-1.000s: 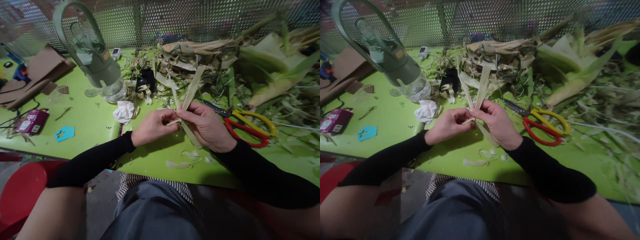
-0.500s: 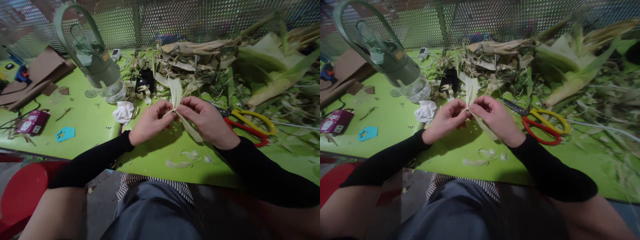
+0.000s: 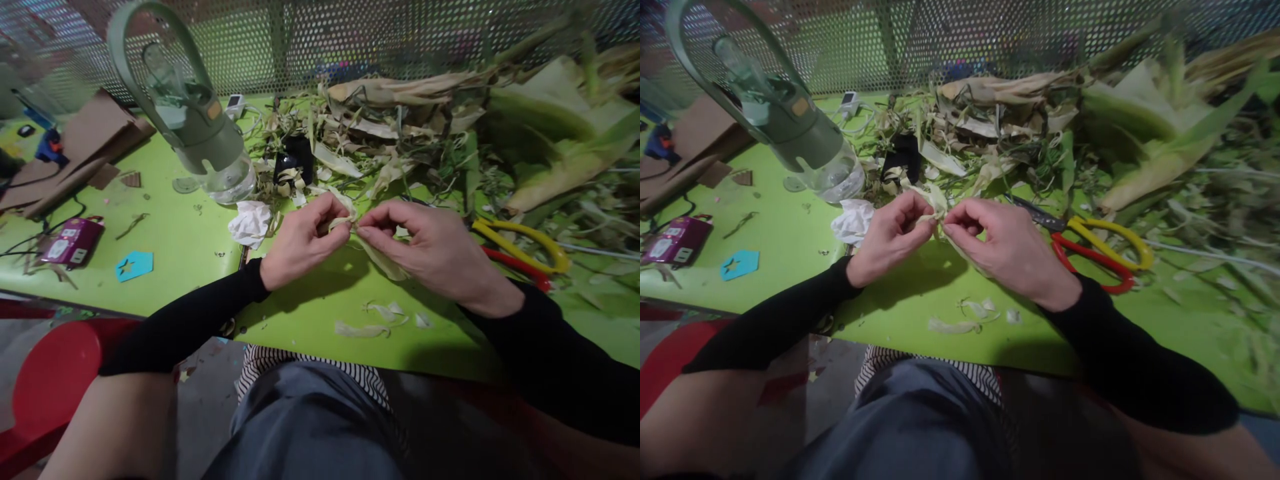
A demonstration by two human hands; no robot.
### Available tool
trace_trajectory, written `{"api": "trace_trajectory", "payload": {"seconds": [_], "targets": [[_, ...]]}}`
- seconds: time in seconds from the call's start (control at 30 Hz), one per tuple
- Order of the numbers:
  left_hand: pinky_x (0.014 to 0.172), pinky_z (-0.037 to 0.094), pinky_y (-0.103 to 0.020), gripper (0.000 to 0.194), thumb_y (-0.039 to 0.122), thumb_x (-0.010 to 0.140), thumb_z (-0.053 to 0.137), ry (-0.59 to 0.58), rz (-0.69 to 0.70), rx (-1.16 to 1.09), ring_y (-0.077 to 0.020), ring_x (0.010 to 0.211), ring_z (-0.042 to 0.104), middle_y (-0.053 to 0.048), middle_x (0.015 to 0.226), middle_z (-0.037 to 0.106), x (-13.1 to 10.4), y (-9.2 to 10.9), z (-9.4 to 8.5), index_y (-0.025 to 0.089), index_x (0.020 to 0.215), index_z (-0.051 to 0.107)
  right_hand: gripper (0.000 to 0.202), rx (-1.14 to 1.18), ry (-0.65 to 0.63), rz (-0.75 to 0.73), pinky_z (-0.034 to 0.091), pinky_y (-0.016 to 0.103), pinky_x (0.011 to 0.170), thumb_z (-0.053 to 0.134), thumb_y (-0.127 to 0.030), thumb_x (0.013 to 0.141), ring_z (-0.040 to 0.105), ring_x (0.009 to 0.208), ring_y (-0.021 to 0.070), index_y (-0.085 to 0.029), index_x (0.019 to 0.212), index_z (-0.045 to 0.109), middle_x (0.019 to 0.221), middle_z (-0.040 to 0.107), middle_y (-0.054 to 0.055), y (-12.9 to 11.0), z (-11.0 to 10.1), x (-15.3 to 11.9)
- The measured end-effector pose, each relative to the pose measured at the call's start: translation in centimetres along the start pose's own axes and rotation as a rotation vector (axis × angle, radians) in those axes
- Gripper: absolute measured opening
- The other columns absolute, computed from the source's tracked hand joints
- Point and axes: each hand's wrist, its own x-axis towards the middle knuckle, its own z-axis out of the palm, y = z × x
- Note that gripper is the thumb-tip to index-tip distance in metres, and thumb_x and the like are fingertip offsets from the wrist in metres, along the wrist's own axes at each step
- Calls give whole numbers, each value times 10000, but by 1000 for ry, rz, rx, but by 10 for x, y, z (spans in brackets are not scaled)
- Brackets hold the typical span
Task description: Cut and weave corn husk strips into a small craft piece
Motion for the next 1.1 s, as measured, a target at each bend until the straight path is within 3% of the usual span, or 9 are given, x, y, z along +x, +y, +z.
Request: {"api": "trace_trajectory", "payload": {"seconds": [0.27, 0.5, 0.67, 0.83, 1.1], "targets": [[572, 350, -222, 120, 267, 906, 649, -86, -68, -122, -81, 620, 444, 44, 709, 541, 4, -4, -4, 190, 986, 603, 118, -69, 34, -52, 452, 341, 644, 635, -316, 915, 616, 693, 193, -228, 844, 666, 800, 713, 35, 3, 4, 3], [562, 381, -205, 150, 280, 929, 642, -160, -166, -183, -58, 582, 483, 34, 720, 643, 4, -5, -1, 197, 919, 518, 74, -39, 16, -20, 460, 332, 641, 600, -280, 948, 611, 688, 185, -237, 902, 637, 792, 696, 19, 2, 7, 1], [556, 409, -195, 166, 318, 957, 630, -166, -142, -316, -48, 573, 523, 22, 767, 683, 0, -6, 5, 197, 940, 518, 258, 63, 16, 65, 405, 315, 572, 649, -469, 974, 536, 607, 154, -241, 855, 626, 726, 634, -5, 7, 8, 4], [556, 437, -195, 295, 404, 903, 727, -172, -164, -380, -46, 582, 526, 26, 767, 640, -3, -4, 10, 193, 883, 522, 341, 272, 149, 84, 451, 306, 590, 734, -558, 909, 555, 639, 150, -244, 814, 640, 738, 629, -11, 9, 18, 5], [559, 477, -180, 201, 191, 887, 640, -146, -198, -488, -44, 579, 524, 45, 727, 585, -7, -5, 18, 208, 798, 460, 255, 434, 208, 106, 527, 311, 631, 758, -459, 903, 616, 690, 164, -254, 784, 666, 768, 670, -5, -1, 26, -2]]}}
